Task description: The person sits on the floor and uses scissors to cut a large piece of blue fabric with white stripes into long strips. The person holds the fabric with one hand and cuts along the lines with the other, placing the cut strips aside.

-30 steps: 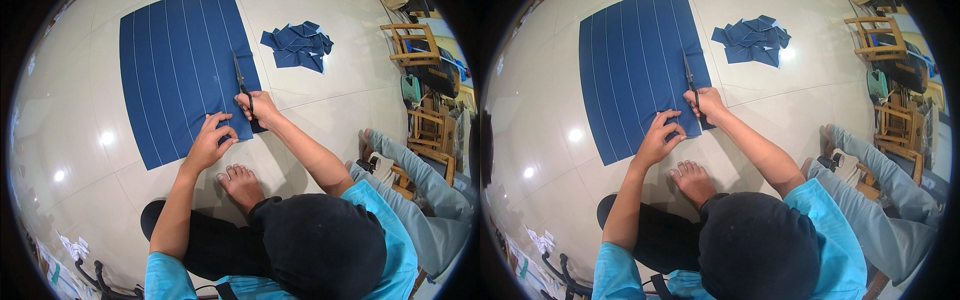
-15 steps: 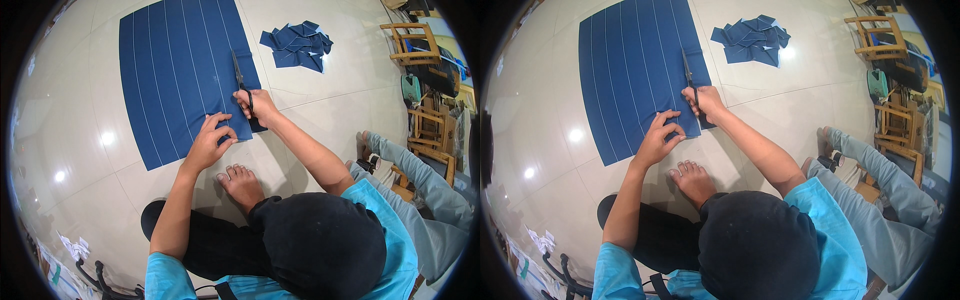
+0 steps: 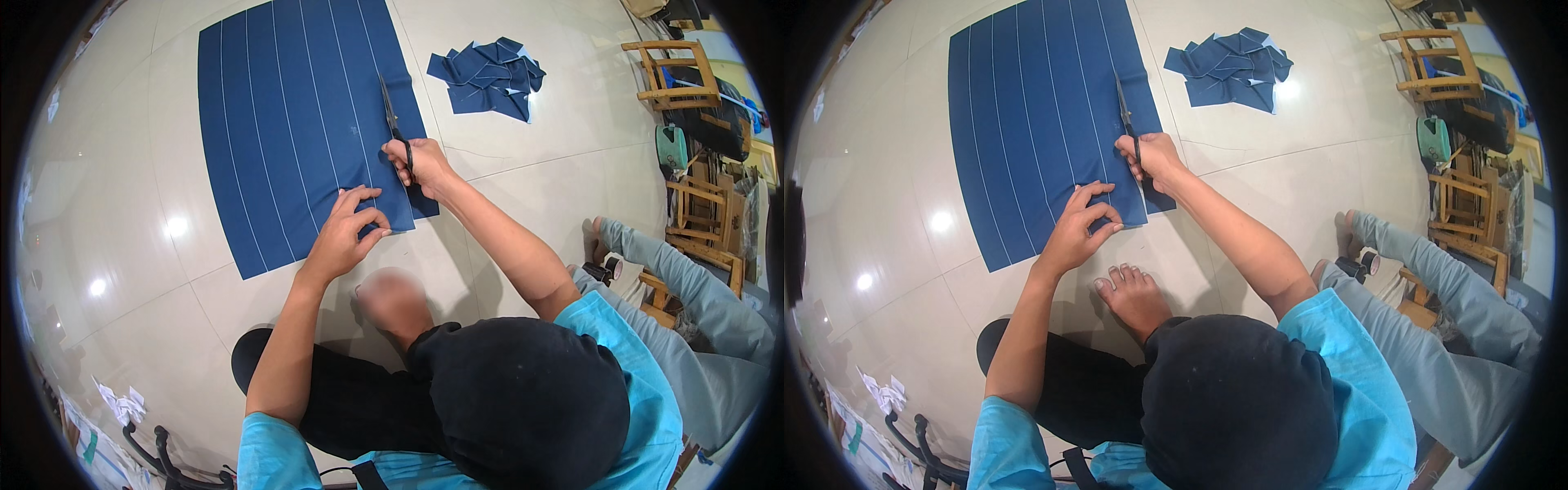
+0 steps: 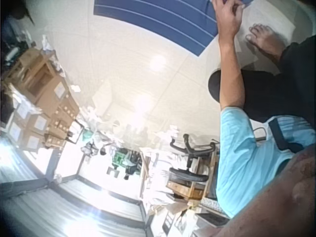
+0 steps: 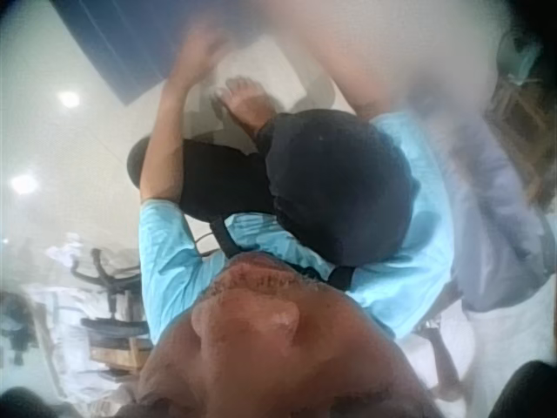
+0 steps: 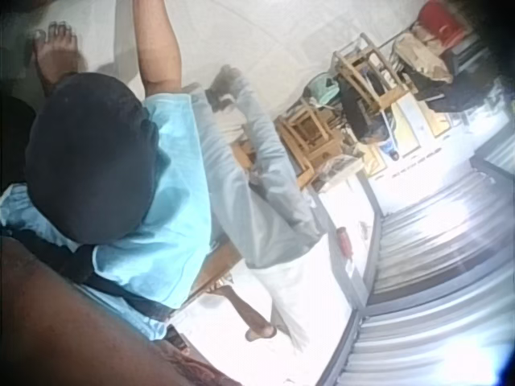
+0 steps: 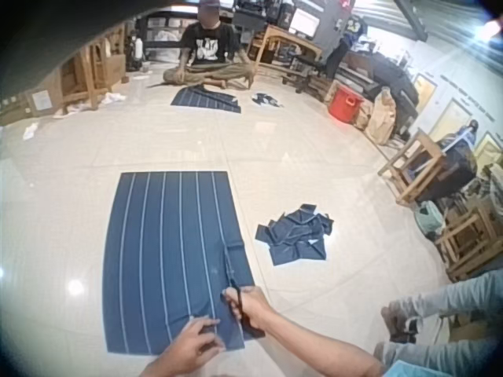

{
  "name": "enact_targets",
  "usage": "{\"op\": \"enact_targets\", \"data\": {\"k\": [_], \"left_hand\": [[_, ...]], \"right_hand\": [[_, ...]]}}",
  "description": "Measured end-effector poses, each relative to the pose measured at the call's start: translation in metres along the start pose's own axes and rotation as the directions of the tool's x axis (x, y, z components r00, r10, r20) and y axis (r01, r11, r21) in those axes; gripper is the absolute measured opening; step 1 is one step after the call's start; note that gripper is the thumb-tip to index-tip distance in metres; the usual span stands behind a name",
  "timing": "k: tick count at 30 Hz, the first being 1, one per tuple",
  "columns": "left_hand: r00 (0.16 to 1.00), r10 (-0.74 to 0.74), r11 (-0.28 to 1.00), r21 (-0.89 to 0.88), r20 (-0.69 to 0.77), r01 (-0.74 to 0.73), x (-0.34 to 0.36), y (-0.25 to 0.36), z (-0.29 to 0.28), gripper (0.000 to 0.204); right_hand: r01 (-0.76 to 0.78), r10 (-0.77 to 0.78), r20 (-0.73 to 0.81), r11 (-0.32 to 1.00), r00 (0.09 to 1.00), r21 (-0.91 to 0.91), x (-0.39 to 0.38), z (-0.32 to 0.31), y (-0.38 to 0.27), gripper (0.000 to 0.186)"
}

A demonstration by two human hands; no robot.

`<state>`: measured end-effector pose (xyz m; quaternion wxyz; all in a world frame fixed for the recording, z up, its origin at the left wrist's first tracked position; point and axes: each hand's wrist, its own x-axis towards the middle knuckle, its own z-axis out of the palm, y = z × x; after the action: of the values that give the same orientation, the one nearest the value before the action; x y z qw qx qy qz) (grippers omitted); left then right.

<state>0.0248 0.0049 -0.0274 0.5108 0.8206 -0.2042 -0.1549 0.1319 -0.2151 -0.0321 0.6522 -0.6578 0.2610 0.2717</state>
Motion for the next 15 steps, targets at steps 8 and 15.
{"op": "enact_targets", "data": {"k": [8, 15], "left_hand": [[1.000, -0.012, 1.000, 0.005, 0.002, 0.012, 0.0003, -0.0030, 0.0015, 0.014], [1.000, -0.007, 1.000, -0.004, 0.008, 0.007, 0.0021, -0.0017, 0.0024, 0.014]], "right_hand": [[0.003, -0.003, 0.014, 1.000, 1.000, 0.004, 0.0025, -0.0018, 0.0040, 0.026], [0.002, -0.001, 0.010, 0.999, 1.000, -0.033, 0.0051, -0.0068, 0.0064, 0.025]]}}
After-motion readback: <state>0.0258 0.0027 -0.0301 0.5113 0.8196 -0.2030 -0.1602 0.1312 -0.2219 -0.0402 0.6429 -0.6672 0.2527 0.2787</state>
